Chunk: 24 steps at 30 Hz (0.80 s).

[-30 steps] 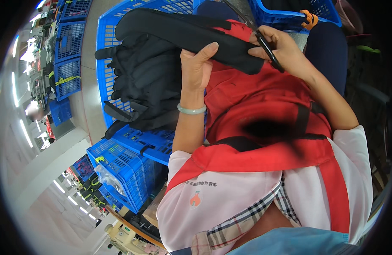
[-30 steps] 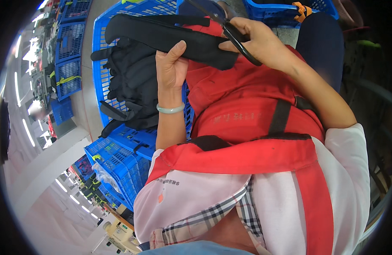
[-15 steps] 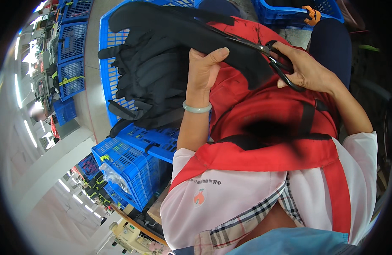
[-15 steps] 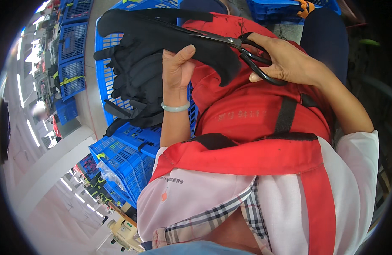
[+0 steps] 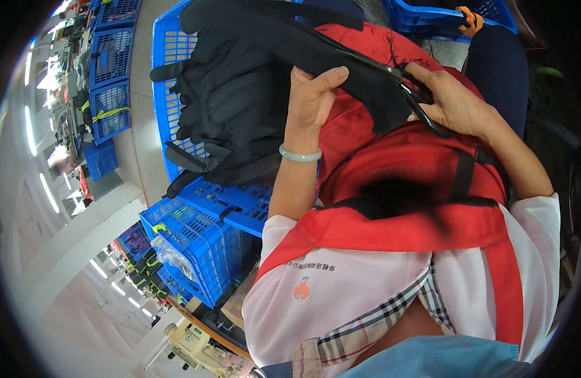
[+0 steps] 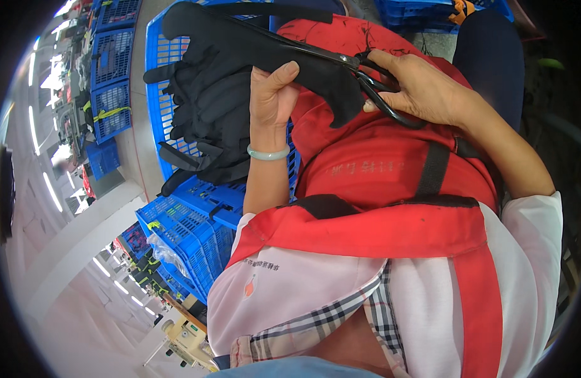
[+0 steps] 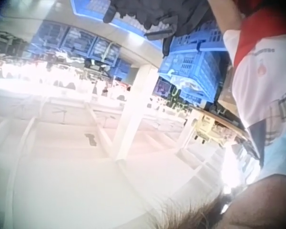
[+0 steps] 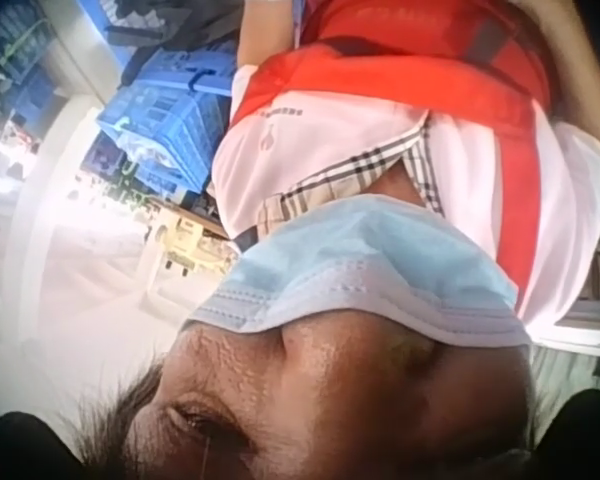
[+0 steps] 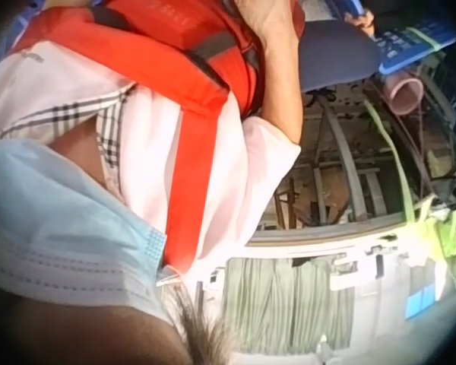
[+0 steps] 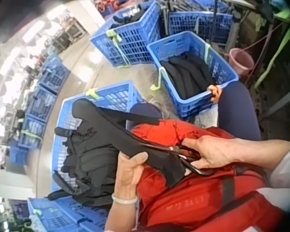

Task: Trimming the edges of padded fabric straps using a pair of scissors.

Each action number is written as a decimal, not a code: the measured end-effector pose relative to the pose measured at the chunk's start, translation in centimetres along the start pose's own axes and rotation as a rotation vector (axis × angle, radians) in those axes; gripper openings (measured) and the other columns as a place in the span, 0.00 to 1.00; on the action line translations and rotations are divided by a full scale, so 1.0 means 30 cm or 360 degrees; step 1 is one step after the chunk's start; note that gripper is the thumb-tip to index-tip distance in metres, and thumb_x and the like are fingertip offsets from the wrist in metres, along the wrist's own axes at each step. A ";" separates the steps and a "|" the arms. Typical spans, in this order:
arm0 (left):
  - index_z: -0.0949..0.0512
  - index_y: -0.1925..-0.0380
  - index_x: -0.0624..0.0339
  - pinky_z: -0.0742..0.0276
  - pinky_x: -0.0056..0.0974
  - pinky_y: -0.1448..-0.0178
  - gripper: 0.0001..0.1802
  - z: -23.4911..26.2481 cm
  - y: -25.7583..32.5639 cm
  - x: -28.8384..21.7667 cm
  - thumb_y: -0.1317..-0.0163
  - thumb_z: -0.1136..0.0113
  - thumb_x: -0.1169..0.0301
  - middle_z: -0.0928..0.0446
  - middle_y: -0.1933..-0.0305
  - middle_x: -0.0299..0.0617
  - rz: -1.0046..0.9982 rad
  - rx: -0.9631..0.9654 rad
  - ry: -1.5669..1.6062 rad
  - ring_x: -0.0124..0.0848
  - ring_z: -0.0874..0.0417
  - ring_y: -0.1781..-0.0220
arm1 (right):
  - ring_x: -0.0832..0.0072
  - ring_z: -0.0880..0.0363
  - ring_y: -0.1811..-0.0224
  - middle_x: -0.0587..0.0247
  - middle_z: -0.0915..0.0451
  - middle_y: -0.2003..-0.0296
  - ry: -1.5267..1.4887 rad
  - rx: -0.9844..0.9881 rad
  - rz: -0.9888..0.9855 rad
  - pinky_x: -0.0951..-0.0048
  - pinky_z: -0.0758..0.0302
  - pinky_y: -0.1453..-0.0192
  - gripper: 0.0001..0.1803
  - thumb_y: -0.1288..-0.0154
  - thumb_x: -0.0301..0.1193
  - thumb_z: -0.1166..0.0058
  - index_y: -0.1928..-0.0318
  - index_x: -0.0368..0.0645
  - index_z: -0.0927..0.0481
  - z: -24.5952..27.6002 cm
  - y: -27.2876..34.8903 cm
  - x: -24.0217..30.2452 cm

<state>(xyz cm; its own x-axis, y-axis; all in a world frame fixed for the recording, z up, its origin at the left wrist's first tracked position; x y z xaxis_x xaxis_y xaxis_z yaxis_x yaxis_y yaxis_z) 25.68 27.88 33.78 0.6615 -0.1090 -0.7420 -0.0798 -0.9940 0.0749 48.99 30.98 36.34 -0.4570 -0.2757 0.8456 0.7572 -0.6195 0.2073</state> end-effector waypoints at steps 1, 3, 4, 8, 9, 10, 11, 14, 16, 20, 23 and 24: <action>0.22 0.56 0.64 0.23 0.38 0.41 0.18 -0.001 0.002 0.000 0.46 0.39 0.89 0.18 0.57 0.43 -0.0002 -0.0006 -0.0006 0.34 0.17 0.54 | 0.56 0.29 0.74 0.50 0.31 0.79 0.0001 -0.0015 0.0003 0.60 0.32 0.66 0.35 0.46 0.49 0.33 0.49 0.35 0.31 -0.005 0.002 0.004; 0.22 0.56 0.64 0.23 0.38 0.41 0.17 0.001 0.005 -0.004 0.46 0.39 0.89 0.18 0.58 0.42 -0.0008 -0.0013 -0.0014 0.33 0.17 0.54 | 0.56 0.29 0.74 0.49 0.31 0.78 0.0004 -0.0029 0.0010 0.60 0.32 0.66 0.35 0.46 0.49 0.34 0.49 0.35 0.31 -0.009 0.000 0.019; 0.22 0.56 0.64 0.23 0.38 0.41 0.18 0.003 0.005 -0.005 0.46 0.39 0.89 0.18 0.58 0.42 -0.0011 -0.0007 -0.0026 0.34 0.17 0.54 | 0.57 0.29 0.74 0.48 0.31 0.77 0.0001 -0.0033 -0.0005 0.61 0.32 0.66 0.36 0.46 0.49 0.33 0.48 0.35 0.31 -0.005 -0.003 0.030; 0.22 0.55 0.64 0.23 0.38 0.41 0.18 0.011 0.007 -0.004 0.46 0.39 0.89 0.18 0.57 0.43 -0.0031 -0.0002 0.0001 0.34 0.17 0.54 | 0.56 0.29 0.73 0.47 0.30 0.76 0.0005 -0.0019 -0.0024 0.61 0.32 0.66 0.37 0.47 0.50 0.33 0.48 0.35 0.30 0.004 -0.004 0.042; 0.22 0.55 0.64 0.23 0.38 0.41 0.18 0.017 0.008 -0.004 0.46 0.39 0.89 0.18 0.57 0.43 -0.0034 -0.0003 0.0002 0.34 0.17 0.54 | 0.56 0.29 0.73 0.47 0.30 0.76 0.0006 -0.0017 -0.0022 0.61 0.32 0.66 0.37 0.47 0.50 0.33 0.48 0.35 0.30 0.002 -0.004 0.043; 0.22 0.55 0.64 0.23 0.38 0.41 0.18 0.023 0.010 -0.003 0.46 0.39 0.89 0.18 0.57 0.43 -0.0038 -0.0002 -0.0002 0.34 0.17 0.54 | 0.56 0.29 0.73 0.47 0.30 0.76 -0.0032 -0.0012 -0.0041 0.61 0.32 0.66 0.36 0.47 0.50 0.33 0.49 0.35 0.30 -0.003 -0.005 0.042; 0.22 0.55 0.64 0.23 0.38 0.41 0.18 0.023 0.011 -0.003 0.46 0.39 0.89 0.18 0.57 0.43 -0.0041 0.0000 -0.0005 0.34 0.17 0.54 | 0.56 0.30 0.73 0.48 0.30 0.76 -0.0069 -0.0008 -0.0062 0.62 0.32 0.66 0.36 0.47 0.51 0.33 0.49 0.35 0.29 -0.007 -0.005 0.039; 0.22 0.55 0.65 0.23 0.38 0.42 0.17 0.022 0.014 -0.003 0.45 0.39 0.88 0.18 0.56 0.43 -0.0028 0.0012 -0.0001 0.34 0.17 0.54 | 0.60 0.32 0.74 0.50 0.32 0.76 -0.0091 -0.0115 0.0002 0.63 0.33 0.67 0.34 0.47 0.51 0.34 0.53 0.34 0.28 -0.022 -0.007 0.025; 0.22 0.55 0.65 0.23 0.38 0.42 0.17 0.030 0.020 0.000 0.45 0.39 0.88 0.18 0.56 0.44 -0.0037 0.0021 -0.0007 0.34 0.17 0.54 | 0.62 0.34 0.75 0.51 0.33 0.77 -0.0199 -0.0034 -0.0143 0.64 0.34 0.68 0.32 0.46 0.50 0.34 0.55 0.34 0.28 -0.018 -0.005 0.041; 0.22 0.54 0.64 0.23 0.38 0.42 0.18 0.025 0.021 -0.003 0.45 0.38 0.88 0.19 0.56 0.43 -0.0044 0.0063 -0.0028 0.35 0.17 0.53 | 0.69 0.39 0.77 0.57 0.34 0.78 -0.0240 -0.0012 -0.0212 0.68 0.36 0.71 0.27 0.44 0.46 0.35 0.60 0.34 0.28 -0.018 -0.003 0.041; 0.22 0.54 0.63 0.23 0.39 0.41 0.17 -0.003 0.035 0.019 0.44 0.37 0.86 0.19 0.55 0.43 -0.0027 0.0043 -0.0151 0.35 0.17 0.52 | 0.69 0.41 0.78 0.57 0.34 0.78 0.0035 -0.0179 0.0049 0.68 0.36 0.71 0.26 0.43 0.46 0.36 0.61 0.34 0.29 -0.019 -0.011 0.025; 0.22 0.54 0.63 0.23 0.39 0.41 0.17 -0.005 0.032 0.013 0.44 0.37 0.86 0.19 0.55 0.43 -0.0029 0.0048 -0.0149 0.35 0.17 0.52 | 0.69 0.41 0.78 0.57 0.34 0.78 0.0040 -0.0182 0.0048 0.68 0.36 0.71 0.26 0.43 0.46 0.36 0.61 0.34 0.29 -0.017 -0.008 0.022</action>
<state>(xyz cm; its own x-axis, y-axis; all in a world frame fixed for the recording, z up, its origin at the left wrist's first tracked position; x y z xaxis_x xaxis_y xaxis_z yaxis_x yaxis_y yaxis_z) 25.96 26.88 33.67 0.5907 -0.0884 -0.8020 -0.0918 -0.9949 0.0420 48.28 30.59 36.59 -0.4473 -0.3130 0.8379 0.7132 -0.6901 0.1229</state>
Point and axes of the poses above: each hand's wrist, its own y-axis away from the middle knuckle, its own z-axis out of the back of the hand, x = y × z, the point moved 3 cm from there along -y, towards the middle knuckle
